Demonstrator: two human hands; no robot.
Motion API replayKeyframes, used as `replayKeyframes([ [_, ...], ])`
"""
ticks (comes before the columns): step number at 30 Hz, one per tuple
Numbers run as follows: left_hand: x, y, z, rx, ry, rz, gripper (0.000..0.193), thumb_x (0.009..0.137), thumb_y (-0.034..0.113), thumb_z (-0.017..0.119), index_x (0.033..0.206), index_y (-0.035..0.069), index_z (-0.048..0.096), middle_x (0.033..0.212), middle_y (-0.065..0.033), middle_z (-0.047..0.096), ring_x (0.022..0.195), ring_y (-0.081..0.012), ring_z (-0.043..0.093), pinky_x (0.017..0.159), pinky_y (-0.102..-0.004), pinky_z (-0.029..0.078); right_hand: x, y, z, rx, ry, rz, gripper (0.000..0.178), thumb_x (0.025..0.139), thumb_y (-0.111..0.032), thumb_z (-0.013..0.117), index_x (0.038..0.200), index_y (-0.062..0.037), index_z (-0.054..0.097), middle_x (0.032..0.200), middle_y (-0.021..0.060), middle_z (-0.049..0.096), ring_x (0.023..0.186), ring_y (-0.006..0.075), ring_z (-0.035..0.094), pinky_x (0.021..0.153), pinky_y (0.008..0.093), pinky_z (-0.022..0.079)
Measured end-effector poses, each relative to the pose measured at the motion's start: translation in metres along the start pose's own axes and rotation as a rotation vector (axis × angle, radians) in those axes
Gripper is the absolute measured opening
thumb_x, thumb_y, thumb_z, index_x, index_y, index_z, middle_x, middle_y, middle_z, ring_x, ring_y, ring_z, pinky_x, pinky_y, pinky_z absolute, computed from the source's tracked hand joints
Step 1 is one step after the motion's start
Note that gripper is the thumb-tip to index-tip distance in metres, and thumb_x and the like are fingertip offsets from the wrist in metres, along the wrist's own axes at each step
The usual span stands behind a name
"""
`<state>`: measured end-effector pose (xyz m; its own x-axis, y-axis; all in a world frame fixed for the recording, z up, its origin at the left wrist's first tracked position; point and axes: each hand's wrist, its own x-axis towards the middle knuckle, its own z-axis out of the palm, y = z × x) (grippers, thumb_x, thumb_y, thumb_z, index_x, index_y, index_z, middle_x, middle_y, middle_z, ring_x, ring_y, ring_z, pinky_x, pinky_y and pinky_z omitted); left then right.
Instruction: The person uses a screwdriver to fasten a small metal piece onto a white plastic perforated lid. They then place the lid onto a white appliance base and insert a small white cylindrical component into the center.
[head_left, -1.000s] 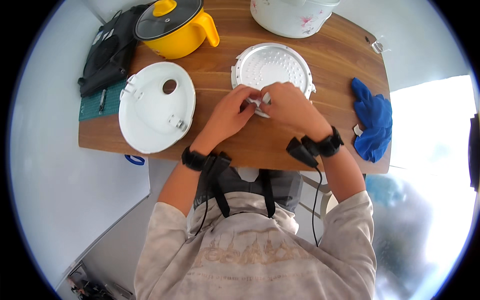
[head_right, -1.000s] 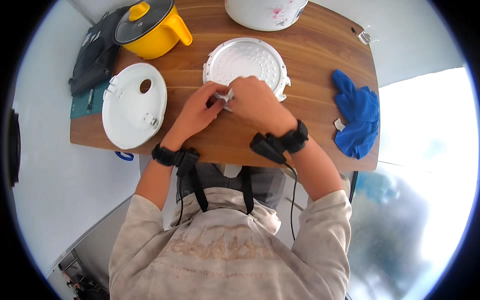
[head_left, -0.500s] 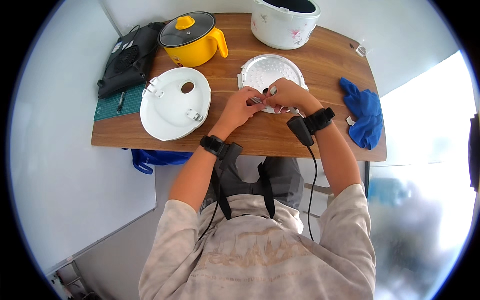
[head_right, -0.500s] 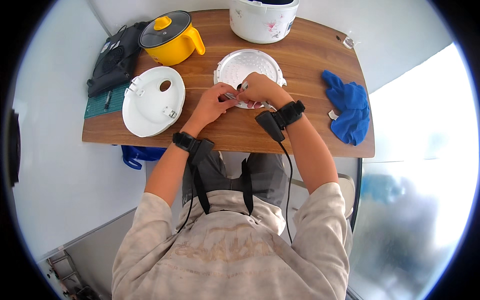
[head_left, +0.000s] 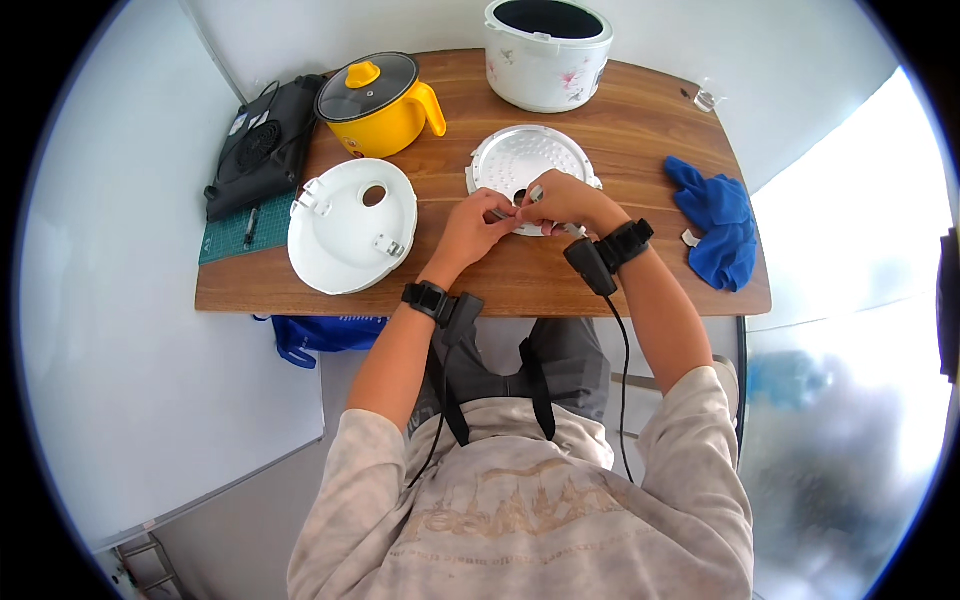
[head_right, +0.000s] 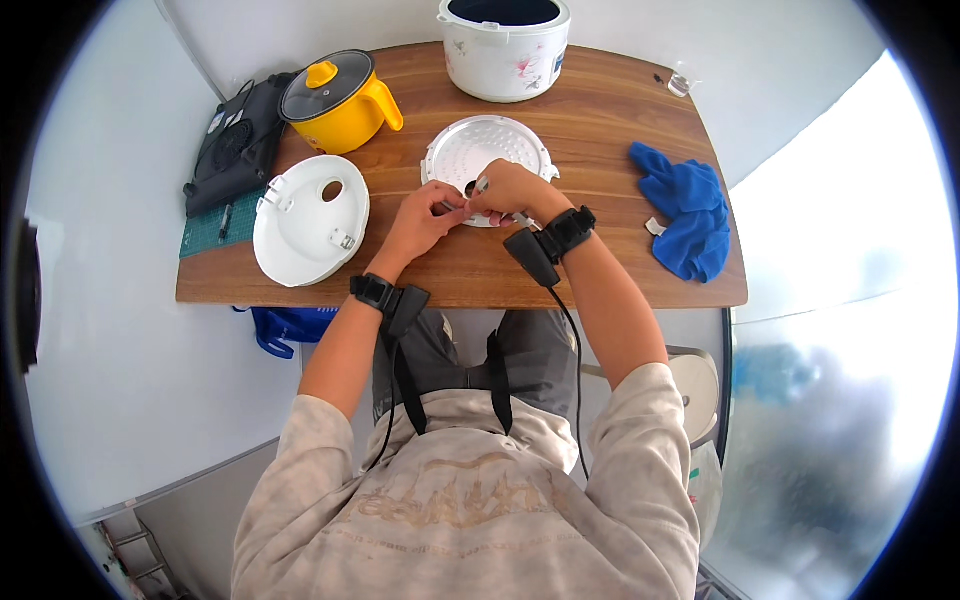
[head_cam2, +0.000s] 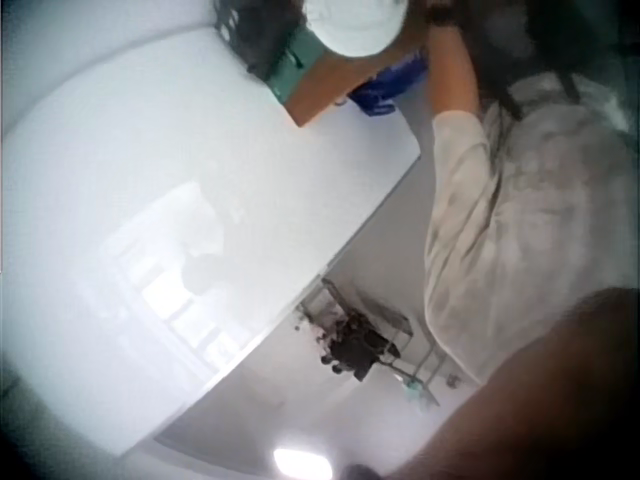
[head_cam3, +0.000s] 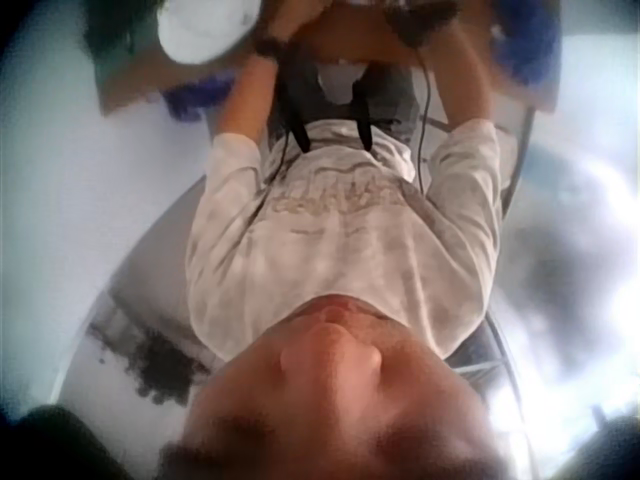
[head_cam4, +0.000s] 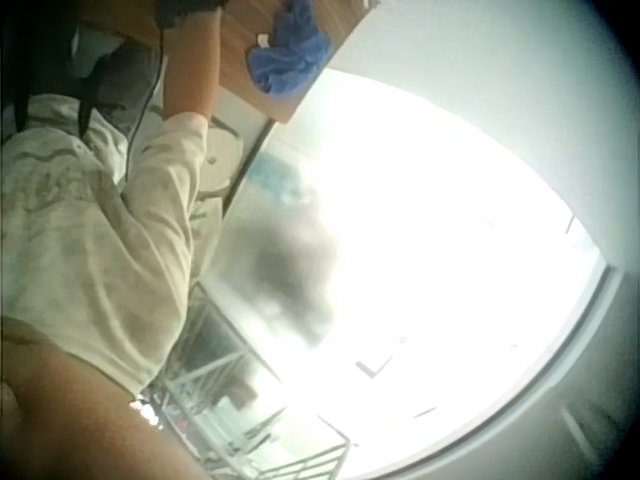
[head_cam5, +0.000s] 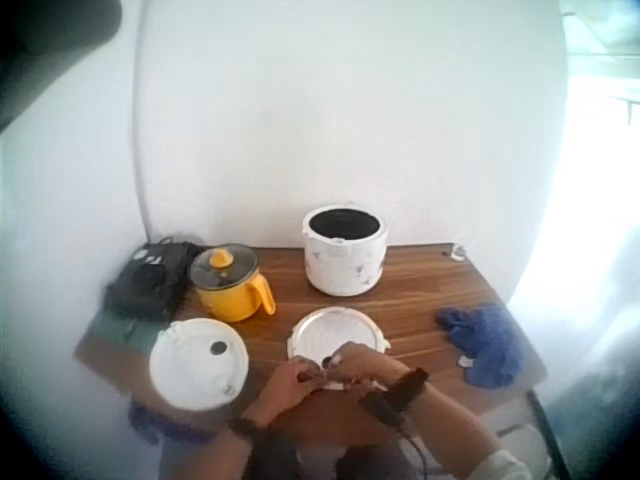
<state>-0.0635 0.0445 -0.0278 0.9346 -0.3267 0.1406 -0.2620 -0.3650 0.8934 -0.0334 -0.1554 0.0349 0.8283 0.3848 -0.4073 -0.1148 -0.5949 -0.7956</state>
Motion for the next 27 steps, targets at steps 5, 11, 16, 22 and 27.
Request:
replayKeyframes([
  [5,0.002,-0.001,0.002,0.040,-0.027,0.022,0.014,0.087,0.011,0.077,0.097,0.004,0.072,0.104,-0.0035,0.066,0.078,-0.0123,0.065,0.072,-0.0262,0.052,-0.013,-0.006,-0.006,0.022,-0.009,0.038,0.024,0.087,-0.022,0.071,0.085,0.0011,0.070,0.066,0.0046,0.064,0.055,0.0113,0.061,0.048,0.0256,0.047],
  [11,-0.001,-0.002,-0.001,-0.053,-0.014,0.037,0.016,0.085,0.013,0.078,0.099,0.006,0.073,0.104,-0.0025,0.066,0.076,-0.0117,0.063,0.073,-0.0261,0.052,-0.038,-0.026,-0.024,0.172,0.153,-0.187,0.019,0.089,-0.016,0.067,0.088,0.0022,0.070,0.072,0.0060,0.067,0.062,0.0124,0.065,0.054,0.0252,0.052],
  [16,-0.001,0.000,-0.001,0.019,-0.024,0.082,0.018,0.085,0.016,0.078,0.101,0.008,0.074,0.105,-0.0019,0.066,0.076,-0.0121,0.062,0.073,-0.0256,0.052,-0.068,-0.057,-0.031,0.370,0.533,-0.659,0.015,0.089,-0.011,0.062,0.092,0.0021,0.068,0.074,0.0052,0.068,0.064,0.0105,0.066,0.057,0.0260,0.052],
  [22,-0.002,0.004,-0.003,0.009,-0.030,0.045,0.018,0.086,0.018,0.078,0.100,0.008,0.075,0.104,-0.0014,0.067,0.076,-0.0116,0.062,0.073,-0.0250,0.052,-0.090,-0.085,-0.032,-0.344,1.106,-0.538,0.024,0.088,-0.024,0.064,0.082,-0.0020,0.070,0.055,0.0093,0.061,0.049,0.0233,0.060,0.051,0.0345,0.047],
  [27,-0.001,0.001,-0.001,-0.002,-0.021,0.036,0.017,0.087,0.017,0.078,0.101,0.008,0.075,0.104,-0.0012,0.066,0.076,-0.0100,0.062,0.071,-0.0237,0.052,-0.079,-0.073,-0.024,-0.305,1.008,-0.531,0.035,0.088,-0.028,0.066,0.066,-0.0009,0.064,0.051,0.0134,0.057,0.044,0.0304,0.054,0.047,0.0369,0.045],
])
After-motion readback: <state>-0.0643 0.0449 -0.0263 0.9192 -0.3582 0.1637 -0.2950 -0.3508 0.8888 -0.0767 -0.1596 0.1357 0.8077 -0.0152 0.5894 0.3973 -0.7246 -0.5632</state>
